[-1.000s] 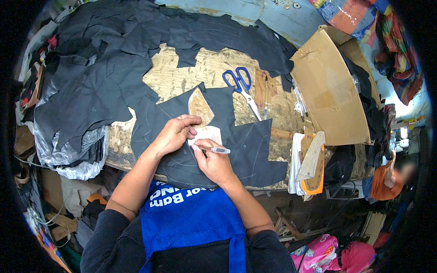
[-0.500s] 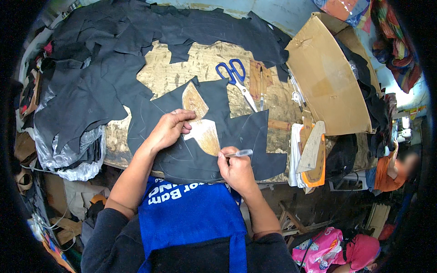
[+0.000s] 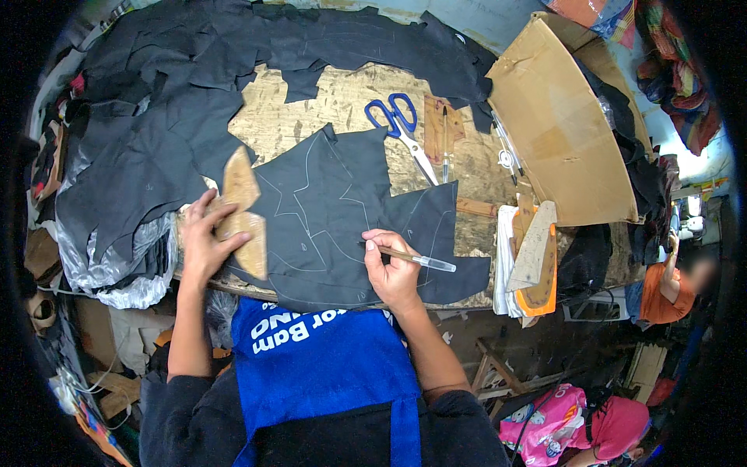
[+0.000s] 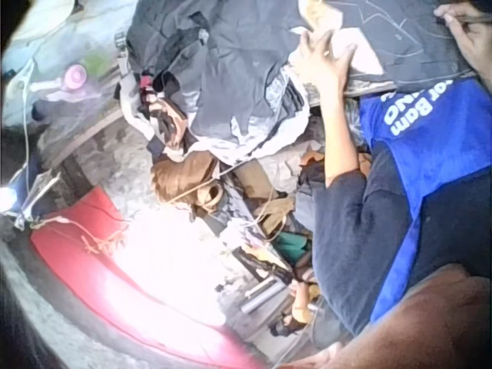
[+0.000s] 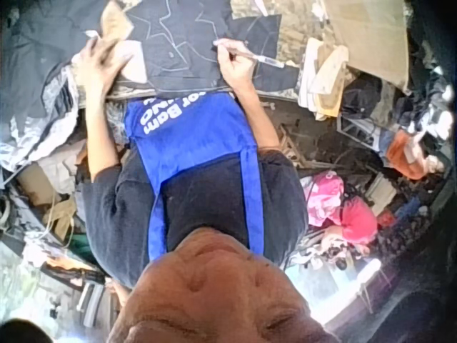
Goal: The person places cardboard templates on black fabric and traces their outlines with a white marker. They reposition the templates multiple times to mark several shapes on the fabric.
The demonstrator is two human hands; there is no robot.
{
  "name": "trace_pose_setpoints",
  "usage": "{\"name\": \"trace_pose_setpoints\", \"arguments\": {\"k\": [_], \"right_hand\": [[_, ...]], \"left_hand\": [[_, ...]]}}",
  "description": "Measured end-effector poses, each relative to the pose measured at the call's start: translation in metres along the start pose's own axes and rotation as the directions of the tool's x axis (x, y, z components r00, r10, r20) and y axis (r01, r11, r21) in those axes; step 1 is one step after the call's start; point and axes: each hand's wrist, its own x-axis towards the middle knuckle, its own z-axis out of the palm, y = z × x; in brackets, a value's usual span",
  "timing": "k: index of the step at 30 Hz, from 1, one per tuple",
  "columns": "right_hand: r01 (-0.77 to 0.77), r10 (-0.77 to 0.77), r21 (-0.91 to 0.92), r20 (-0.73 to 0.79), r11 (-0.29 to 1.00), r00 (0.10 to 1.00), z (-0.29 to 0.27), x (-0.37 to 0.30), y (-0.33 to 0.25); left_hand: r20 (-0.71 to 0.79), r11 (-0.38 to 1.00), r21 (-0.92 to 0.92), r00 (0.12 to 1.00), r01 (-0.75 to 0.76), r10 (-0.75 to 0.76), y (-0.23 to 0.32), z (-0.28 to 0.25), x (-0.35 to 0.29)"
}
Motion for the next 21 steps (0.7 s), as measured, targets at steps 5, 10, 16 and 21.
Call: {"name": "trace_pose_setpoints", "arguments": {"k": [5,10,16,21], "right_hand": [[0.104,-0.095,-0.189,0.056,0.977,0.994,0.0,0.002,0.0],[0.035,-0.034,-0.077,0.008,0.996,0.999,0.001,0.001,-0.002],[0.072,-0.069,-0.125,0.03,0.99,0.997,-0.001,0.003,-0.003],[-0.127,0.11,0.108,0.153,0.986,0.982,-0.005,0.008,-0.018]], "left_hand": [[-0.036,0.997,-0.081,0.999,-0.006,0.003,-0.032,0.0,-0.016],[-0.066,0.985,-0.161,0.997,-0.058,0.048,-0.035,0.001,-0.013],[-0.152,0.902,-0.43,0.982,0.035,-0.111,-0.037,-0.003,-0.013],[-0.018,0.372,-0.922,0.945,0.111,-0.328,-0.028,-0.022,-0.017]]}}
